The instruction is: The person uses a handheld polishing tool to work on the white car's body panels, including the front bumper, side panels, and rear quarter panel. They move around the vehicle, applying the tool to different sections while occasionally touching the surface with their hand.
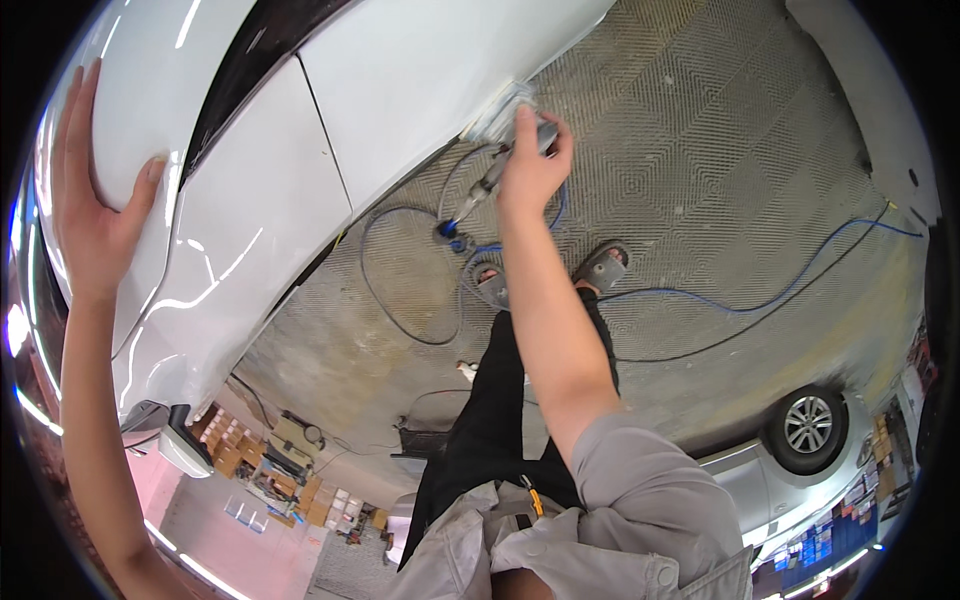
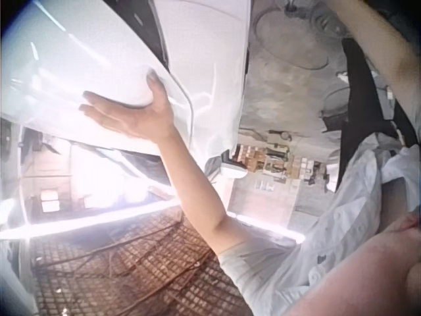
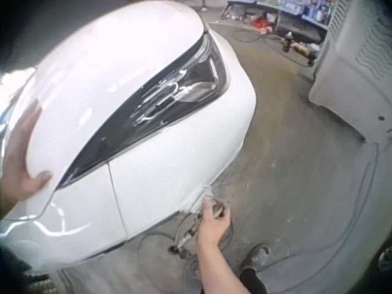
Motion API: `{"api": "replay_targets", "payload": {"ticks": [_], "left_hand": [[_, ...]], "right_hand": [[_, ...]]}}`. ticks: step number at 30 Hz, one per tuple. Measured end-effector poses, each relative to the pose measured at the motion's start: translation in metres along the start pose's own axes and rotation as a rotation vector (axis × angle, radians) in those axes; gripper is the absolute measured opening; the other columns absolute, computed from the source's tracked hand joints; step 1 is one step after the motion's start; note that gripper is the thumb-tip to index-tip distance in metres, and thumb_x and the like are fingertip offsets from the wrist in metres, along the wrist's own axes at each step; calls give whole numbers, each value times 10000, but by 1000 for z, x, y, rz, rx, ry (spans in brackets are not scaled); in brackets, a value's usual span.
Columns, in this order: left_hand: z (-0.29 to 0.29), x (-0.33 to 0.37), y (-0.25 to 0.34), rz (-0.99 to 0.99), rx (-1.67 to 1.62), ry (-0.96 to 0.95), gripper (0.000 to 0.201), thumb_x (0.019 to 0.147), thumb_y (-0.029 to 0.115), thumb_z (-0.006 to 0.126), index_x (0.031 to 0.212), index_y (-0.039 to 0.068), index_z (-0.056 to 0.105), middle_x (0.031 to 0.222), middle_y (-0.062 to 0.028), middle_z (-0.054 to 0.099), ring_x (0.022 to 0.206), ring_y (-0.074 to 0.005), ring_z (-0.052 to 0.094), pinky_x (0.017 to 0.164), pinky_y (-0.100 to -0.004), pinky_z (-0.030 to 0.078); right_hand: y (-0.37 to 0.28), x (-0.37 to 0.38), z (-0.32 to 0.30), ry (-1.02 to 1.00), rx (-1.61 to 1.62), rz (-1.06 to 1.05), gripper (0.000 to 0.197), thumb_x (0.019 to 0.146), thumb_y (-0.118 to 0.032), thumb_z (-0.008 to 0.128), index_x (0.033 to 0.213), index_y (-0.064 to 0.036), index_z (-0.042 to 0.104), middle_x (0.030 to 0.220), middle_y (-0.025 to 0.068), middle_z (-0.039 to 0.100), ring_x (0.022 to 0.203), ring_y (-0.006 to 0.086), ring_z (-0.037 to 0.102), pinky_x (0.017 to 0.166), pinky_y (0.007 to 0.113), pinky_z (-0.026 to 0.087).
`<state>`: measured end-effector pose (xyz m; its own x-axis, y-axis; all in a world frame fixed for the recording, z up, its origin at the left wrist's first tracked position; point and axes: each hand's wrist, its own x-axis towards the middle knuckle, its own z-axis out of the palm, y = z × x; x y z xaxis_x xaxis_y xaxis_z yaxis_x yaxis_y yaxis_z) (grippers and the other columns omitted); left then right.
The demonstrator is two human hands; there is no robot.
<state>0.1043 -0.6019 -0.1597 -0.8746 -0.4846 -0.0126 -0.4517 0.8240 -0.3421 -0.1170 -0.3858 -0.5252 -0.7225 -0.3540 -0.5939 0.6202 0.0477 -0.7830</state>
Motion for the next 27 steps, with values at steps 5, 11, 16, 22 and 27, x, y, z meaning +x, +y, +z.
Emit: {"api": "replay_targets", "payload": {"ticks": [5,11,16,22,27], "left_hand": [[4,-1,13,-101,-60,9,888,849,268,858,1633,155,458,1677,-133,448,1499,-355,487,1203,-474,456],[3,0,20,-137,-60,30,916,802,282,878,1619,169,481,1686,-120,438,1504,-367,477,1190,-469,463],[2,0,22,-145,-74,24,946,773,306,893,1616,164,486,1685,-129,439,1494,-368,489,1187,-471,461],[-3,2,24,-154,-51,-31,912,846,312,854,1636,122,439,1703,-158,400,1538,-374,430,1241,-479,415],[-2,3,24,-107,-72,12,893,867,346,844,1633,122,445,1694,-160,415,1523,-381,451,1223,-483,435]], "right_hand": [[-35,-55,9,-76,-130,-146,409,903,-197,888,1184,-23,648,1115,79,636,1010,186,589,936,338,492],[-69,-14,17,-19,-357,-279,397,899,-204,900,1160,-9,671,1032,52,671,918,147,606,834,296,512],[-92,22,10,-113,-313,-238,383,848,-217,913,1107,-14,717,1103,112,673,1031,225,631,948,362,510],[-59,-45,-3,-166,-405,-211,432,827,-229,941,1132,-25,713,1144,110,628,1050,259,628,950,379,510],[-56,-95,-8,-208,-452,-153,419,825,-174,937,1146,-31,709,1125,113,609,1043,267,625,947,377,509]]}}
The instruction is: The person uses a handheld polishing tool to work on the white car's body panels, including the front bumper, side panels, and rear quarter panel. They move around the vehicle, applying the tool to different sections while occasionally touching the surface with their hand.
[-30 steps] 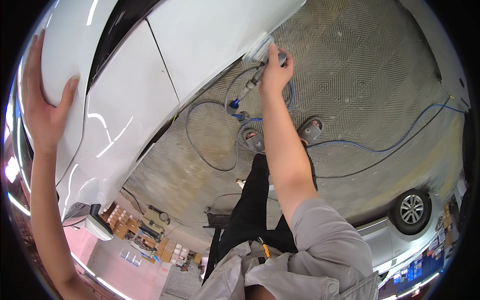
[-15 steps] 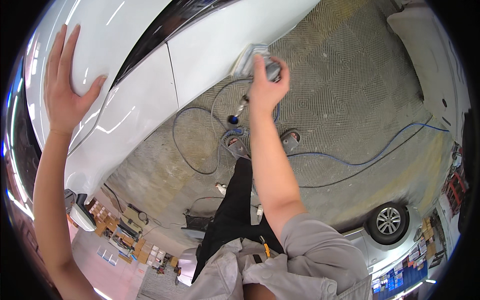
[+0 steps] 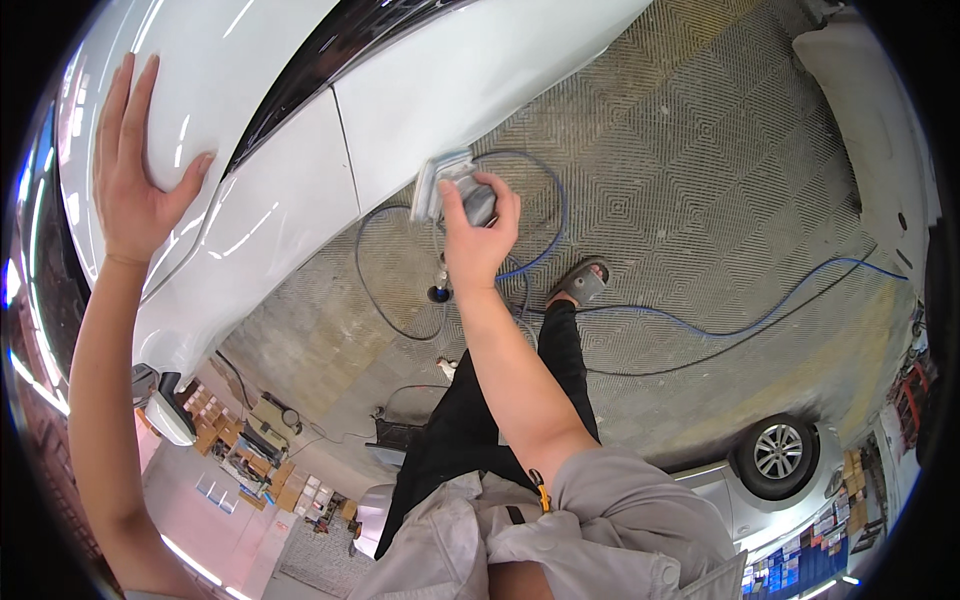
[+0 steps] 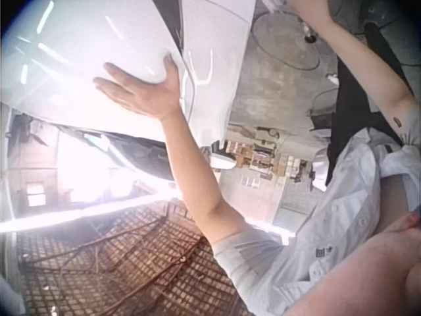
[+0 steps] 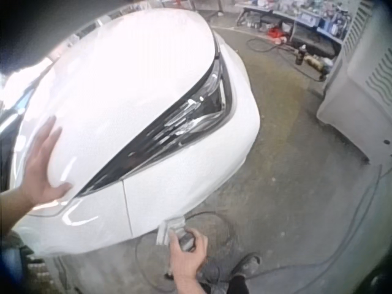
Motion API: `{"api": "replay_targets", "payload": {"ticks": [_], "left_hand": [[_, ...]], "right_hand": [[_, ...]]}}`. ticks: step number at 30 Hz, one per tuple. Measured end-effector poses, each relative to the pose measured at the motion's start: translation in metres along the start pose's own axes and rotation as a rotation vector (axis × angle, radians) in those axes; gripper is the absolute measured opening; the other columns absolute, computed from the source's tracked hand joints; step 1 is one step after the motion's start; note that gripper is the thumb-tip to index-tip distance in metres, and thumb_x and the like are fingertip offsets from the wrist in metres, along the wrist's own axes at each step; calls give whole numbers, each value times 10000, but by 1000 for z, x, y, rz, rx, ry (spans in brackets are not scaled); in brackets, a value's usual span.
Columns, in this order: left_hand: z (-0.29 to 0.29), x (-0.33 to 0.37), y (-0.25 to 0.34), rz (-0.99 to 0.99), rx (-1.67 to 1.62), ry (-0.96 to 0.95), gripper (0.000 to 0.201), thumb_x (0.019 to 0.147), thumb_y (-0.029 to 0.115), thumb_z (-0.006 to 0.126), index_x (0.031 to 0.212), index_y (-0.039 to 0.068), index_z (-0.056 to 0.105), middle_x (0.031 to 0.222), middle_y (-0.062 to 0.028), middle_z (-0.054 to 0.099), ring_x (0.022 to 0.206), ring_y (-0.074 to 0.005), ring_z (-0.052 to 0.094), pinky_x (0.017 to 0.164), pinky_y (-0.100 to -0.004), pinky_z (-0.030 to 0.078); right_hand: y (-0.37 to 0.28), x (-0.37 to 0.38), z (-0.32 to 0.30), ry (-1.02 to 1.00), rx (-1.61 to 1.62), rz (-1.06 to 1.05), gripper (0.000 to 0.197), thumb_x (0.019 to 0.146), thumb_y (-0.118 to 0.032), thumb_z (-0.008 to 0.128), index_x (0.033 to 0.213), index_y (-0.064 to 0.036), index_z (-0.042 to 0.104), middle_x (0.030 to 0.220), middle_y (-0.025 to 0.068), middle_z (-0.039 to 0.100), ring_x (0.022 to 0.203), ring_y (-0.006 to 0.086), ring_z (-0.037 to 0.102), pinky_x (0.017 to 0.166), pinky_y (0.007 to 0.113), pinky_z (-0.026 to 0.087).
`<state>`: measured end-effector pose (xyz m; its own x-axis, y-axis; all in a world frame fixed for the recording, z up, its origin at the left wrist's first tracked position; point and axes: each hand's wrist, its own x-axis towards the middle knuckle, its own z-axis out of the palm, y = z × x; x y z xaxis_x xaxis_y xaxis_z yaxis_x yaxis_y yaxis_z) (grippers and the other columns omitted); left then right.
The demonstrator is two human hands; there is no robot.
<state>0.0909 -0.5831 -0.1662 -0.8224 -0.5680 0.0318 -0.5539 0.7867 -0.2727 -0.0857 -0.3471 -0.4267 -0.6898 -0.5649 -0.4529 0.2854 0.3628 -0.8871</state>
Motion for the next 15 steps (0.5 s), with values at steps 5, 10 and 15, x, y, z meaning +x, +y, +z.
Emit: {"api": "replay_targets", "payload": {"ticks": [5,10,15], "left_hand": [[2,-2,-2,-14,-26,14,883,853,327,859,1622,131,471,1689,-151,426,1508,-384,472,1208,-487,450],[4,7,9,-43,-29,83,879,816,268,892,1603,171,512,1691,-139,429,1496,-388,489,1184,-488,472],[7,-6,16,-280,12,-122,962,820,449,841,1655,254,406,1706,-242,334,1571,-447,334,1270,-581,309]], "right_hand": [[-17,-3,5,8,-4,-170,460,803,-156,946,1171,-43,694,1172,109,568,1019,257,625,886,369,525],[-12,-11,-5,-111,-132,-169,465,782,-210,962,1155,-62,727,1173,118,611,1012,276,650,875,380,540],[0,-8,-81,-311,-146,233,541,827,-304,939,1207,10,716,1214,132,695,1065,201,658,876,353,563]]}}
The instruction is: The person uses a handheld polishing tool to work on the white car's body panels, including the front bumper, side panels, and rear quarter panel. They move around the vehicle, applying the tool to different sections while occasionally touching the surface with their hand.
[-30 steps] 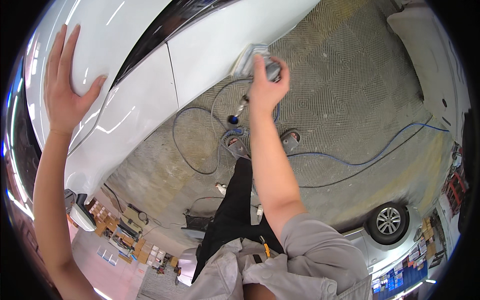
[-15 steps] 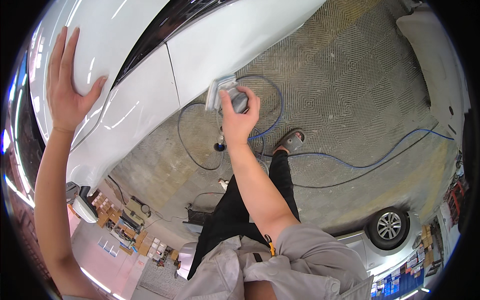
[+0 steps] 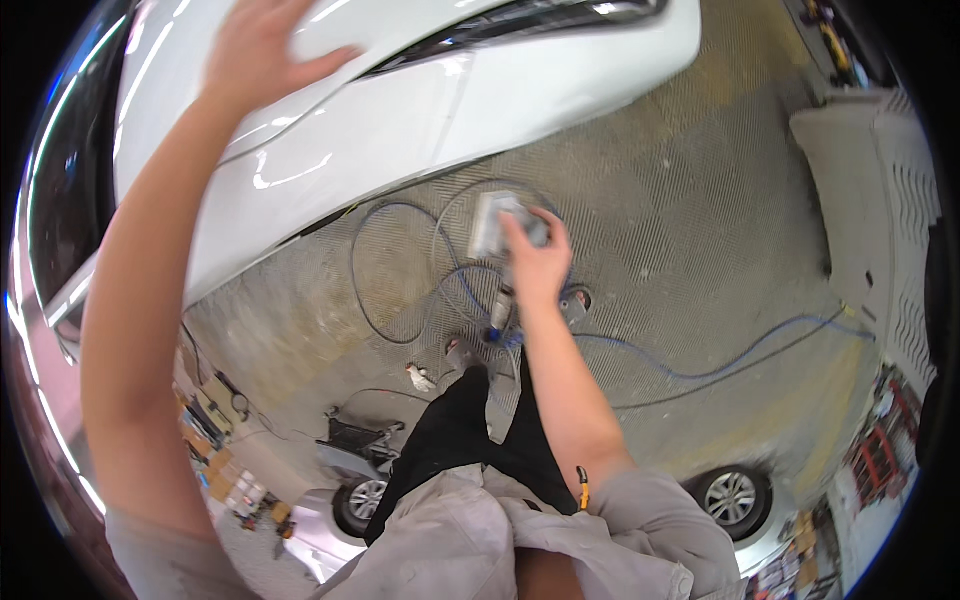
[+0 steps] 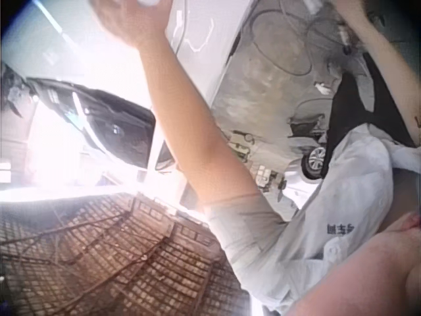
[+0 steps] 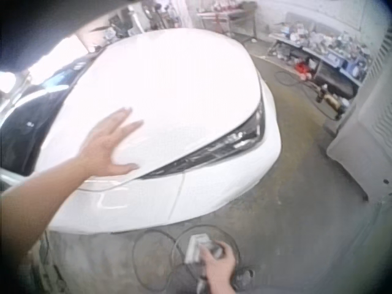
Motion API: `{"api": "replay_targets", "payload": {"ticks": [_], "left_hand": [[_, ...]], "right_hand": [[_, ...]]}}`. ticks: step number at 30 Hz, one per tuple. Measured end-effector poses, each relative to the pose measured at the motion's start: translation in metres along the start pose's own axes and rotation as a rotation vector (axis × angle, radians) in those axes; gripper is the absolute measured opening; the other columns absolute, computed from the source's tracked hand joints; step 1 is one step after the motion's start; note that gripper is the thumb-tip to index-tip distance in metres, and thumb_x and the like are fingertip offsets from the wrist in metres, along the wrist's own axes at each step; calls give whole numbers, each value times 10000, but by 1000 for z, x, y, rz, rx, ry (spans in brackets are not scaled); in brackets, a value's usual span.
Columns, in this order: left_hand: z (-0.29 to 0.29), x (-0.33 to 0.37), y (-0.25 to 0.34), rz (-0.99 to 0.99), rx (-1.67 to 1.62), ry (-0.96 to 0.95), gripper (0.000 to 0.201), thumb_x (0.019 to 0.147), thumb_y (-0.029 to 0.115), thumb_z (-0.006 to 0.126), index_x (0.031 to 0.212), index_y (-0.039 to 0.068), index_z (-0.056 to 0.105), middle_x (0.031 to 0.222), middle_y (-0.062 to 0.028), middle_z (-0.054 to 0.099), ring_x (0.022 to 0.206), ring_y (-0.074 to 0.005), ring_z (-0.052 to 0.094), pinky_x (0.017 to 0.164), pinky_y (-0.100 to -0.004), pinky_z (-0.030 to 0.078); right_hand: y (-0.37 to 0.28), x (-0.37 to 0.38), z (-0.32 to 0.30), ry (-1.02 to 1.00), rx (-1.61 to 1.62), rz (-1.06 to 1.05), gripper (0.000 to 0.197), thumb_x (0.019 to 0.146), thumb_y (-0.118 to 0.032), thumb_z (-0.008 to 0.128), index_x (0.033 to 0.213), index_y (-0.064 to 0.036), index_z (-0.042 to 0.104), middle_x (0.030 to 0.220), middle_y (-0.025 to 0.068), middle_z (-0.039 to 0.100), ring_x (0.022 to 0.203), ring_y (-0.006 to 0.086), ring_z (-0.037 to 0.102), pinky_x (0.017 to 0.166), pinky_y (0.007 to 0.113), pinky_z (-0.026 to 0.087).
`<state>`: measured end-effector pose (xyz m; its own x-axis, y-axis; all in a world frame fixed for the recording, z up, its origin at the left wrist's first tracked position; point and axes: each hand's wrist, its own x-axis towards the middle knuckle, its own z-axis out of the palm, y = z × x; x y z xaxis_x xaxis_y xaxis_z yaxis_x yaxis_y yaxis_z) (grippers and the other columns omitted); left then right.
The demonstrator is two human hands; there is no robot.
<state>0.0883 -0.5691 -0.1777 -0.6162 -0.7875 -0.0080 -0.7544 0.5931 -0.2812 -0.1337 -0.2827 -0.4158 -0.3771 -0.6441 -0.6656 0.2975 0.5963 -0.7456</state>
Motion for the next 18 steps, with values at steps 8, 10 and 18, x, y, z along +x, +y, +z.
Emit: {"api": "replay_targets", "payload": {"ticks": [8,10,18], "left_hand": [[23,-39,110,-413,-419,72,621,1077,189,443,1668,44,324,1744,-222,277,1629,-371,223,1343,-540,135],[41,-130,185,-259,-435,400,624,1060,225,489,1658,101,362,1718,-243,311,1601,-413,284,1334,-556,182],[84,-722,381,-1131,-1343,-623,528,1010,373,629,1484,140,618,1441,-202,659,1326,-396,627,1115,-476,502]], "right_hand": [[9,-55,-181,-135,300,363,490,1050,-516,642,1326,-113,672,1162,32,746,962,195,728,656,376,575],[20,-77,-236,-167,140,408,483,1038,-595,600,1246,-167,685,1024,3,734,816,171,689,595,353,539],[52,-182,-335,282,322,298,515,959,-683,510,1109,-221,683,861,-10,681,629,191,580,534,347,458]]}}
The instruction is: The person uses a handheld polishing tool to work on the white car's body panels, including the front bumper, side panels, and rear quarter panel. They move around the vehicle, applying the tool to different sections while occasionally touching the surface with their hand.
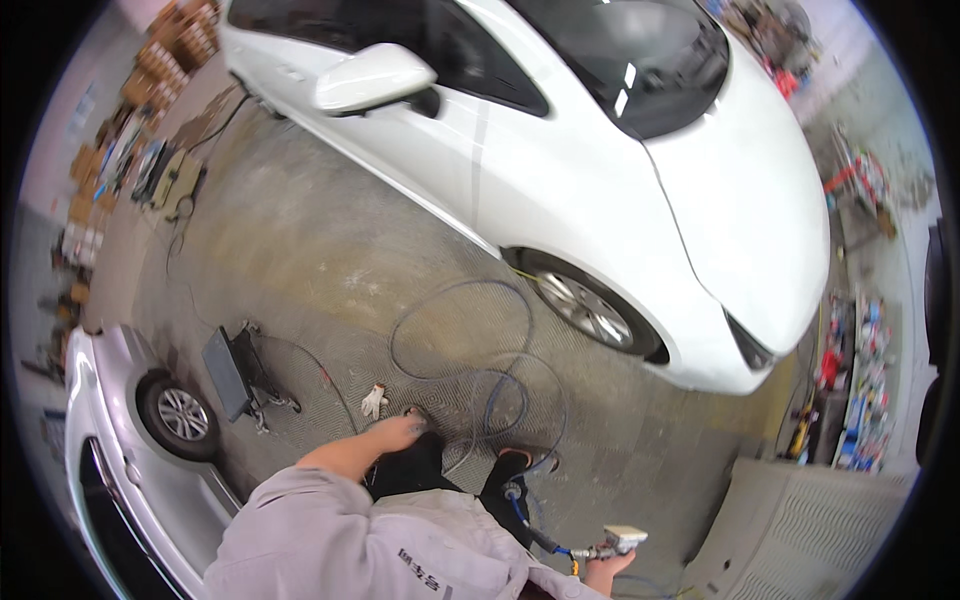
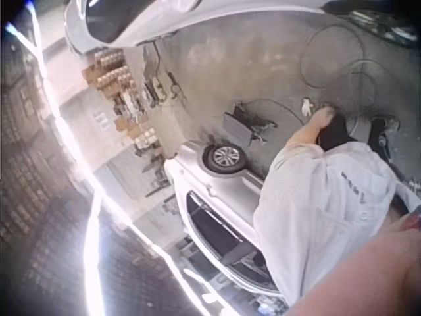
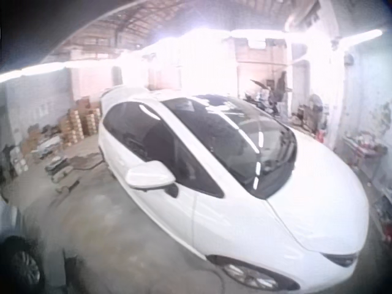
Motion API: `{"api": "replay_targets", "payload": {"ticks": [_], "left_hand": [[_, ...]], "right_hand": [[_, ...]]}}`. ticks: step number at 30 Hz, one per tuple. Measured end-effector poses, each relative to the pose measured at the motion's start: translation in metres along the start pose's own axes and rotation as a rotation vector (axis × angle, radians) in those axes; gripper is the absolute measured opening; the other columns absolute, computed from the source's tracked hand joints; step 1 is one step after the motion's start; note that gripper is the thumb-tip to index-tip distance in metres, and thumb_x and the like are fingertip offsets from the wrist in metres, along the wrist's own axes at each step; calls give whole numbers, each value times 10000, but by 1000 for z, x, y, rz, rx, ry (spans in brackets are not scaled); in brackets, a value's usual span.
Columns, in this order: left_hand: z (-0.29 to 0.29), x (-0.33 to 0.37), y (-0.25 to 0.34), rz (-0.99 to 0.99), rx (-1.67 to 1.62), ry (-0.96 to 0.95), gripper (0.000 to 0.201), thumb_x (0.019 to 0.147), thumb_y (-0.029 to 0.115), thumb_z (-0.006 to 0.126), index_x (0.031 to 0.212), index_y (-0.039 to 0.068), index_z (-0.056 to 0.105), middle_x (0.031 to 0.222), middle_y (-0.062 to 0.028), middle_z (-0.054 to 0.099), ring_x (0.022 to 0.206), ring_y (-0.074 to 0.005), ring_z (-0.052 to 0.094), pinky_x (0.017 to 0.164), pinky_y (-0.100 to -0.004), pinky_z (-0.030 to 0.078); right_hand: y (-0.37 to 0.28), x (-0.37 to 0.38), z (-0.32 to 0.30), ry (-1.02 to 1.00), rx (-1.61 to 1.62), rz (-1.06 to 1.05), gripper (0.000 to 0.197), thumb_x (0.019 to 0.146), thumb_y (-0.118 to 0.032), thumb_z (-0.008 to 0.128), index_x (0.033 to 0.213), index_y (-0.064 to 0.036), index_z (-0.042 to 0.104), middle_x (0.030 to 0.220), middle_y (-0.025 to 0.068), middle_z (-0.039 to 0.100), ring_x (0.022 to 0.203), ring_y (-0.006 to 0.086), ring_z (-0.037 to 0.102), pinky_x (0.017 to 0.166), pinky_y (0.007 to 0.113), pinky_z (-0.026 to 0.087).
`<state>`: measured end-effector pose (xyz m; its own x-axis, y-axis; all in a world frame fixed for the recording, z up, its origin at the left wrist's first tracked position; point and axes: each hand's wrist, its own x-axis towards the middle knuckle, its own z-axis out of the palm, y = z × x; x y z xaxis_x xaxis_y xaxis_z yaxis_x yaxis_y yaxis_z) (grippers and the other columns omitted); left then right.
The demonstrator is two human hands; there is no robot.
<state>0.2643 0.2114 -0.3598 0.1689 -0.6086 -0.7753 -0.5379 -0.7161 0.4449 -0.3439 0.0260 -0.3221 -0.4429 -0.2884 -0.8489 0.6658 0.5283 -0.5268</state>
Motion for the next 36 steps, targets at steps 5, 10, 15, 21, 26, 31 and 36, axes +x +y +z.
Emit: {"api": "replay_targets", "payload": {"ticks": [5,10,15,21,26,31,36], "left_hand": [[-34,-192,-281,-745,-130,212,559,971,427,659,1363,30,694,1296,-246,729,1243,-416,685,1080,-500,534],[-41,-232,-421,-707,-863,1094,337,1001,277,714,1215,16,724,1019,-122,772,891,-224,734,798,-381,588],[-11,-196,-406,-398,-1335,1247,220,1026,205,708,1167,37,721,894,-30,715,769,-134,665,701,-312,561],[-79,-161,-337,-249,-921,981,317,996,220,711,1247,29,750,1113,-148,784,998,-259,753,905,-378,588],[-292,-178,-339,70,-846,1060,351,1032,219,682,1314,10,690,1194,-149,774,1120,-265,745,967,-390,578],[-423,-217,-417,159,-709,1209,343,1024,217,685,1315,38,696,1179,-161,774,1085,-284,747,966,-393,574],[-338,-205,-617,-359,-1055,1252,415,995,294,715,1320,36,708,1204,-157,778,1132,-272,737,987,-394,562]], "right_hand": [[-24,-56,86,-303,-49,-510,558,1041,-580,536,1388,-162,663,1292,11,690,1099,227,650,919,391,526],[-60,-120,226,-350,-678,-1067,494,1028,-421,713,1141,60,732,1094,122,733,945,226,644,897,383,530],[-7,-174,337,-503,-1317,-1286,412,960,-340,763,974,72,753,869,82,723,780,168,612,739,366,527],[111,-213,374,-561,-1762,-1074,526,803,-388,841,952,109,753,896,160,772,793,242,700,738,440,549],[178,-222,376,-1000,-2593,-1617,411,915,-413,741,1104,-48,744,846,245,714,831,427,718,716,533,536],[321,-253,443,-1052,-2522,-1598,389,922,-418,732,1081,-63,734,858,242,711,788,428,692,687,543,521],[470,-340,523,-1221,-2233,-1650,368,929,-423,723,1058,-79,723,871,240,708,745,428,666,658,552,506]]}}
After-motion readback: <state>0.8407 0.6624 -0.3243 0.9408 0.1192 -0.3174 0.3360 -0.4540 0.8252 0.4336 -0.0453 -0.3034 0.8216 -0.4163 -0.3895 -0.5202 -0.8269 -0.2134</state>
